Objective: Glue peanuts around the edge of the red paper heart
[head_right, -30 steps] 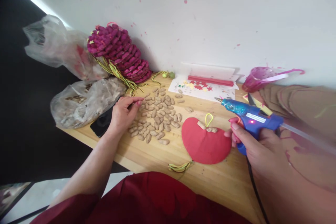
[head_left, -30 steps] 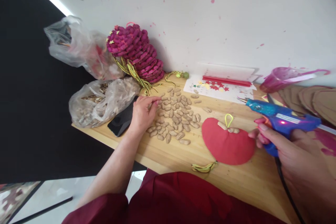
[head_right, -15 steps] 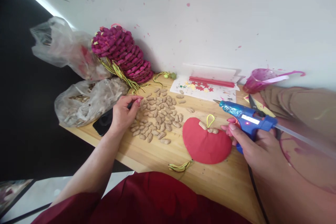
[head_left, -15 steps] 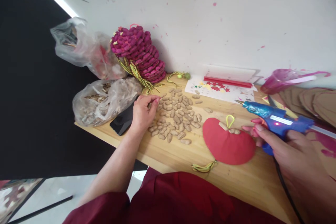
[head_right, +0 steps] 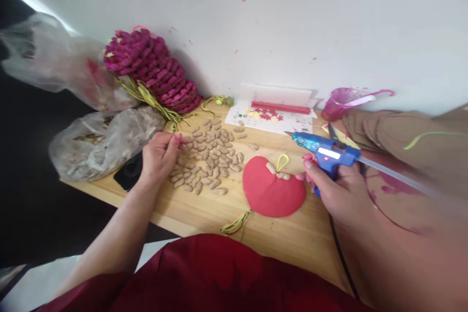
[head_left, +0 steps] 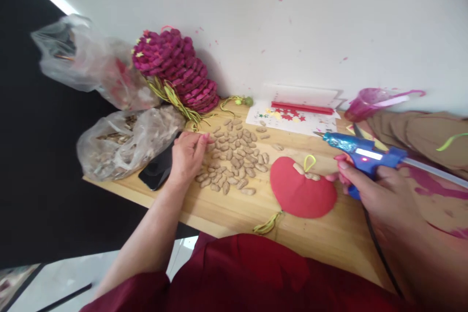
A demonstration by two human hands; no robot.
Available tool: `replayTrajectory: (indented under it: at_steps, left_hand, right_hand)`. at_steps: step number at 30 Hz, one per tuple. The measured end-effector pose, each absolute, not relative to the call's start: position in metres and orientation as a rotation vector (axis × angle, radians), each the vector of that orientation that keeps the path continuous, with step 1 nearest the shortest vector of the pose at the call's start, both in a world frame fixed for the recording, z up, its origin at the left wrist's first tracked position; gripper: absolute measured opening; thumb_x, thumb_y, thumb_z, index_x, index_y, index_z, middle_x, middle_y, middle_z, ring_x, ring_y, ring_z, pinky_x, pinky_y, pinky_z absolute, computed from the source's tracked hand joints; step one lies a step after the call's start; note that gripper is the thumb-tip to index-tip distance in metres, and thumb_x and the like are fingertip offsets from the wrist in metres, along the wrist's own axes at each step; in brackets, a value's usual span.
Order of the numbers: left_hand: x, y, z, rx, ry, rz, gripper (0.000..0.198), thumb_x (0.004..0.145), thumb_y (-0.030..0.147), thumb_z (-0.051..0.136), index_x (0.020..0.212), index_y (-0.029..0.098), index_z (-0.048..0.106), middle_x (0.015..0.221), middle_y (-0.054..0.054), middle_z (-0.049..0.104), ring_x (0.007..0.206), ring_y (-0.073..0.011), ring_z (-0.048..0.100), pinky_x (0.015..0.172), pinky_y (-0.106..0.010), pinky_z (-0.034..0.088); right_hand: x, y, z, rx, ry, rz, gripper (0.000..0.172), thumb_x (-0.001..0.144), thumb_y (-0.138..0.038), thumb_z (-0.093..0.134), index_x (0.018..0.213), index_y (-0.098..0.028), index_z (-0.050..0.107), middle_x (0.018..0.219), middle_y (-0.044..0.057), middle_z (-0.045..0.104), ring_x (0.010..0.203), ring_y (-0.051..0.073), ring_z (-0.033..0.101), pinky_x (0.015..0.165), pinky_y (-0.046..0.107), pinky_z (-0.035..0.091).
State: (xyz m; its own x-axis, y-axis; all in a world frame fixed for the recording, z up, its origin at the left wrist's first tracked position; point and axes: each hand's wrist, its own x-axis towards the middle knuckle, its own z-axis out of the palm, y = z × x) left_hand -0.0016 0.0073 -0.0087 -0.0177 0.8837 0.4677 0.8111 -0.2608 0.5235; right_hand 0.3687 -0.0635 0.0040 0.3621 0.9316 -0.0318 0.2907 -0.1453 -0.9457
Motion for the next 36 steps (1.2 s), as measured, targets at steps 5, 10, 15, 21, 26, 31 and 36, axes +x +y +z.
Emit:
replayTrajectory:
  at_steps: [5,10,15,21,26,31,36]
  left_hand:
    - [-0.006,0.009,-0.015,2.168,1.800,1.162,0.035,0.103,0.038,0.048,0.093,0.024,0.078,0.078,-0.004,0.073,0.090,-0.0240,0.065,0.090,-0.039,0.048]
    - [-0.006,0.009,-0.013,2.144,1.771,1.184,0.026,0.100,0.036,0.054,0.100,0.026,0.078,0.080,-0.001,0.074,0.089,-0.0239,0.065,0.090,-0.039,0.050]
    - [-0.003,0.007,-0.011,2.106,1.830,1.207,0.027,0.095,0.039,0.063,0.077,0.025,0.076,0.072,-0.001,0.072,0.079,-0.0222,0.065,0.082,-0.038,0.049]
    - [-0.004,0.008,-0.011,2.127,1.820,1.235,0.032,0.097,0.038,0.059,0.076,0.022,0.077,0.062,-0.001,0.067,0.076,-0.0200,0.064,0.077,-0.034,0.048]
    - [-0.003,0.008,-0.010,2.176,1.765,1.197,0.033,0.101,0.034,0.052,0.085,0.021,0.078,0.068,-0.003,0.070,0.081,-0.0204,0.064,0.082,-0.033,0.048]
    - [-0.002,0.007,-0.009,2.144,1.741,1.233,0.029,0.101,0.030,0.052,0.089,0.021,0.077,0.076,-0.003,0.073,0.085,-0.0201,0.064,0.087,-0.033,0.048]
    - [-0.002,0.008,-0.010,2.058,1.776,1.241,0.032,0.095,0.040,0.063,0.073,0.022,0.076,0.066,-0.001,0.071,0.077,-0.0186,0.064,0.080,-0.031,0.049]
  right_hand:
    - [0.368,-0.063,0.001,-1.518,-0.952,0.974,0.029,0.078,-0.042,0.083,0.082,-0.018,0.068,0.058,-0.004,0.058,0.062,0.017,0.070,0.054,0.024,0.046]
    - [0.366,-0.062,0.000,-1.462,-0.890,1.046,0.033,0.075,-0.043,0.085,0.089,-0.018,0.070,0.056,-0.005,0.058,0.057,0.017,0.068,0.050,0.023,0.046]
    - [0.365,-0.063,0.005,-1.461,-0.898,1.055,0.030,0.076,-0.041,0.085,0.089,-0.018,0.070,0.056,-0.004,0.059,0.058,0.017,0.069,0.052,0.023,0.048]
    - [0.368,-0.062,0.006,-1.507,-0.913,1.009,0.031,0.071,-0.042,0.088,0.078,-0.018,0.069,0.055,-0.003,0.059,0.055,0.016,0.066,0.053,0.024,0.049]
    - [0.365,-0.060,0.004,-1.537,-0.918,0.985,0.035,0.064,-0.046,0.089,0.066,-0.020,0.066,0.051,-0.003,0.057,0.050,0.014,0.060,0.056,0.027,0.052]
    - [0.359,-0.058,0.011,-1.600,-0.936,0.919,0.038,0.063,-0.046,0.086,0.056,-0.022,0.058,0.054,-0.001,0.057,0.051,0.015,0.058,0.049,0.026,0.045]
    - [0.360,-0.054,0.010,-1.621,-0.933,0.948,0.022,0.062,-0.041,0.081,0.065,-0.026,0.064,0.049,-0.003,0.053,0.046,0.017,0.053,0.049,0.033,0.047]
